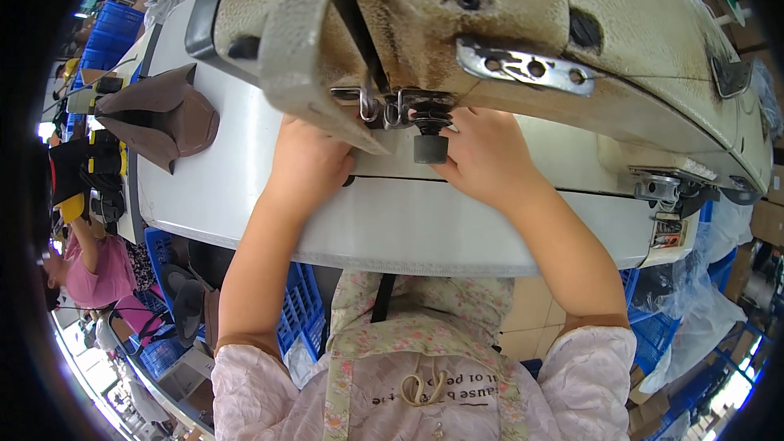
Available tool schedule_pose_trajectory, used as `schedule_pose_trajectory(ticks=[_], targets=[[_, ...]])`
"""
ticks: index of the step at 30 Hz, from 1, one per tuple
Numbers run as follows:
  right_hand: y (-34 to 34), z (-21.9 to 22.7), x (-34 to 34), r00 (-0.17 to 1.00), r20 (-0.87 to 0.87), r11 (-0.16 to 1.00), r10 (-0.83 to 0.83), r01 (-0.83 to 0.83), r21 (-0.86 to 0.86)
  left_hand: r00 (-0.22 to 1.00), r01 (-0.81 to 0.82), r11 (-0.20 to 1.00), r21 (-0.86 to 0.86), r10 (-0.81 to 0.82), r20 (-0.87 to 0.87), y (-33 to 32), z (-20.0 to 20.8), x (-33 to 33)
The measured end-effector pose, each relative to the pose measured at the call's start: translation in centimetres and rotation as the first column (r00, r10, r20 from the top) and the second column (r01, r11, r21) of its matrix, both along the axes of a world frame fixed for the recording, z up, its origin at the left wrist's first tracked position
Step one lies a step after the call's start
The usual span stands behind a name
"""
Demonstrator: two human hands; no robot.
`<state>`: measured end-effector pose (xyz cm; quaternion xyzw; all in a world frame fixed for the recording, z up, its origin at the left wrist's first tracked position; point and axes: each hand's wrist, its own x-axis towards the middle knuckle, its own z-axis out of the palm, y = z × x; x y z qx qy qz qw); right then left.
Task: The recorder uses a heavy-duty industrial sewing machine to stitch together brown leather shoe upper components, including attaching reinforcement strips and trim.
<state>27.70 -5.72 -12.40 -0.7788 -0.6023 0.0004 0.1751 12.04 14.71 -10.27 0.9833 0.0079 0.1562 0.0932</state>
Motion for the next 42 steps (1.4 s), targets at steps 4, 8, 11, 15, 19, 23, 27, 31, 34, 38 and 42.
schedule_pose_trajectory(ticks=[4, 8, 11, 15, 19, 23, 27, 31, 34, 38, 42], targets=[[-0.1, -0.1, 0.3, 1.000, 0.029, 1.000, 0.010, -0.010, 0.009, 0.999, 0.020, 0.995, 0.095, -0.024, 0.041, 0.1, 0.0, 0.1], [0.2, -0.1, 0.3, 1.000, 0.000, 0.999, 0.016, -0.016, 0.033, 1.000, 0.006, 0.988, 0.155, -0.010, 0.024, -0.1, 0.0, 0.2], [1.1, -0.3, -0.2, 1.000, -0.007, 0.974, -0.006, 0.007, 0.227, 0.999, -0.008, 0.990, 0.141, 0.002, 0.039, -0.1, 0.0, 0.5], [0.9, -0.6, 0.0, 0.999, -0.039, 0.982, -0.031, 0.037, 0.184, 0.997, -0.027, 0.993, 0.115, 0.018, 0.075, 0.1, -0.5, 1.0], [0.8, -0.9, 0.3, 0.999, -0.038, 0.990, -0.029, 0.034, 0.135, 0.992, -0.050, 0.989, 0.136, 0.033, 0.124, 0.3, -0.7, 1.5], [0.7, -0.6, 0.3, 0.996, -0.076, 0.990, -0.045, 0.055, 0.132, 0.987, -0.055, 0.990, 0.131, 0.034, 0.157, 0.3, -0.4, 1.7], [0.5, -0.3, 0.0, 0.953, -0.298, 0.984, -0.060, 0.106, 0.142, 0.992, -0.034, 0.992, 0.119, 0.020, 0.123, 0.4, -1.0, 1.6], [0.4, -0.3, -0.1, 0.944, -0.317, 0.992, -0.093, 0.114, 0.046, 0.996, -0.019, 0.989, 0.145, 0.005, 0.095, 0.5, -1.5, 1.4], [0.5, 0.3, -0.3, 0.975, -0.204, 0.994, -0.090, 0.100, 0.040, 0.993, -0.034, 0.989, 0.147, 0.016, 0.119, 0.3, -1.4, 1.5], [0.4, 0.0, -0.4, 0.982, -0.186, 0.977, -0.028, 0.066, 0.203, 0.989, -0.065, 0.984, 0.167, 0.042, 0.140, 0.2, -1.4, 1.3], [0.4, 0.4, -0.3, 0.974, -0.225, 0.992, -0.037, 0.063, 0.107, 0.992, -0.055, 0.984, 0.170, 0.034, 0.121, 0.1, -1.4, 1.4]])
